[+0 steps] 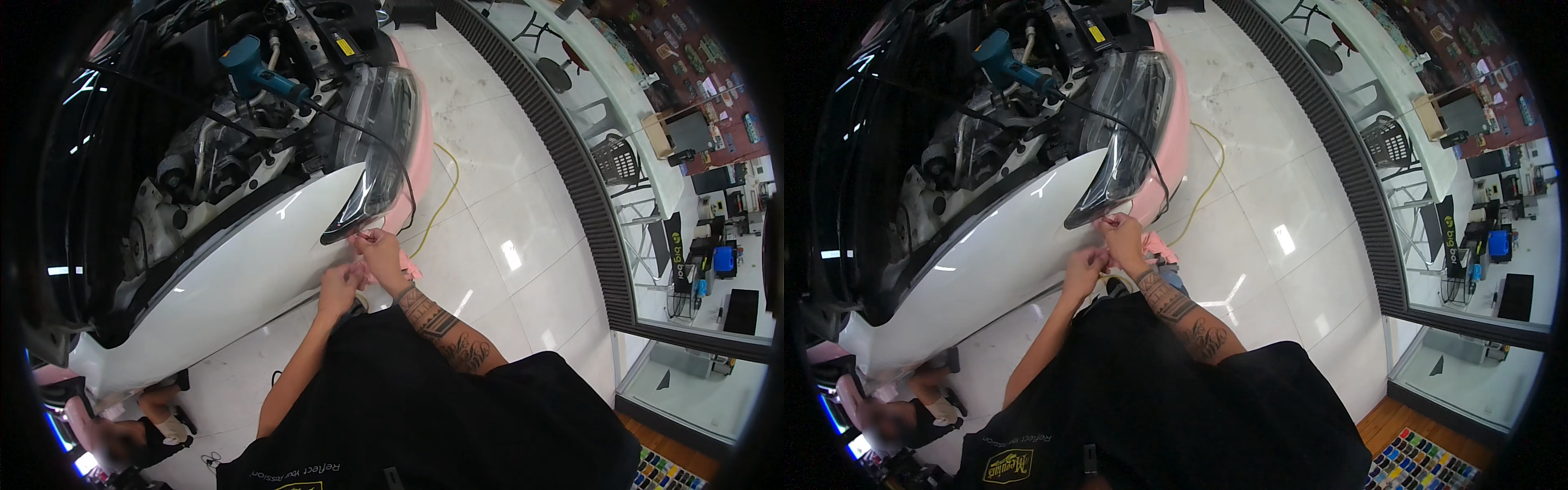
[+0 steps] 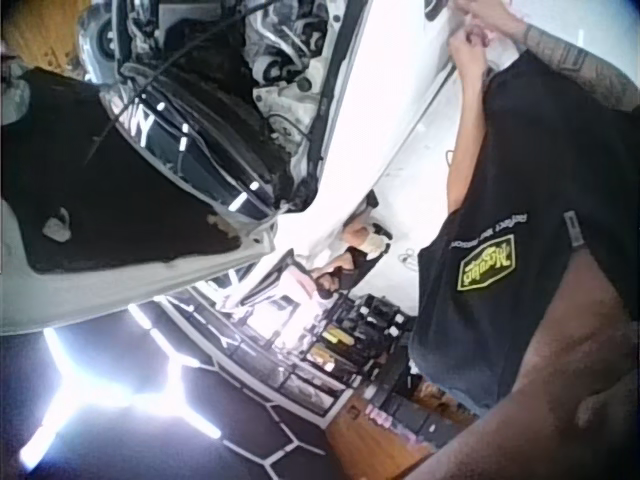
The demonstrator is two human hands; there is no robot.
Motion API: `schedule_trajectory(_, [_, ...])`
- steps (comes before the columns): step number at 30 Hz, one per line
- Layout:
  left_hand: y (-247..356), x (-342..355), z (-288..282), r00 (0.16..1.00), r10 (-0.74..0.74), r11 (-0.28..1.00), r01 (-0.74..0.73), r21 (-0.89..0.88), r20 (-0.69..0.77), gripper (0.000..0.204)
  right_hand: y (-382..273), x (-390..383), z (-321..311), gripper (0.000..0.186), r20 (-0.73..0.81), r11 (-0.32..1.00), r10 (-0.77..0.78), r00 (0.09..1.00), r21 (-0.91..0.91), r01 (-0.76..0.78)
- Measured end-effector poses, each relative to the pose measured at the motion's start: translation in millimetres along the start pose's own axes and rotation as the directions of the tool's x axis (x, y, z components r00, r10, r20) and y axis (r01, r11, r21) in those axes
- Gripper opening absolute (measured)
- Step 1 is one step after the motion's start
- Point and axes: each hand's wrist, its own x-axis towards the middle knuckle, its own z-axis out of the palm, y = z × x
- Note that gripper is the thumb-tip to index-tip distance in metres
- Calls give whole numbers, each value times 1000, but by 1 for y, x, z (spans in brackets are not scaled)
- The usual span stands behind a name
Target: The person applies a pink vinyl wrap to the front bumper of a white car. They use a heat gun to warm the material and a squeegee to smooth it out, then trim the edges with a knife.
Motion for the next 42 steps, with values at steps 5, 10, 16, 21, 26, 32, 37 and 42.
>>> schedule_trajectory(5, [-7, -7, 0, 994, -46, 997, 52, -54, 104, 19, -9, -3, 1, 21, 185, 790, 394, 900, 432, -434])
schedule_trajectory(10, [-8, -12, -4, 992, -72, 992, 82, -100, 99, 20, -15, -1, 5, 9, 237, 655, 468, 851, 553, -514])
schedule_trajectory(16, [-17, -12, -10, 987, -102, 988, 116, -105, 127, 21, -10, 1, 15, 5, 74, 709, 442, 894, 582, -399])
schedule_trajectory(21, [-29, -12, -10, 983, -105, 990, 118, -77, 154, 22, 4, 13, -15, 13, 6, 849, 309, 951, 449, -279])
schedule_trajectory(26, [-20, -17, -9, 963, -187, 903, 247, -352, 194, 26, -16, -38, -82, 23, 506, 950, 296, 810, -239, -198])
schedule_trajectory(32, [20, -6, 29, 940, 180, 946, -85, -312, 290, 22, -19, -31, -115, 29, 590, 951, 288, 754, -272, -150])
schedule_trajectory(37, [40, 6, 51, 996, 79, 942, -61, -329, 43, 15, -8, -2, -108, 38, 624, 974, 75, 778, 123, -192])
schedule_trajectory(42, [28, 20, 85, 985, -15, 966, -30, -257, -171, 11, 11, 56, -141, 23, 799, 967, 253, 546, -228, -114])
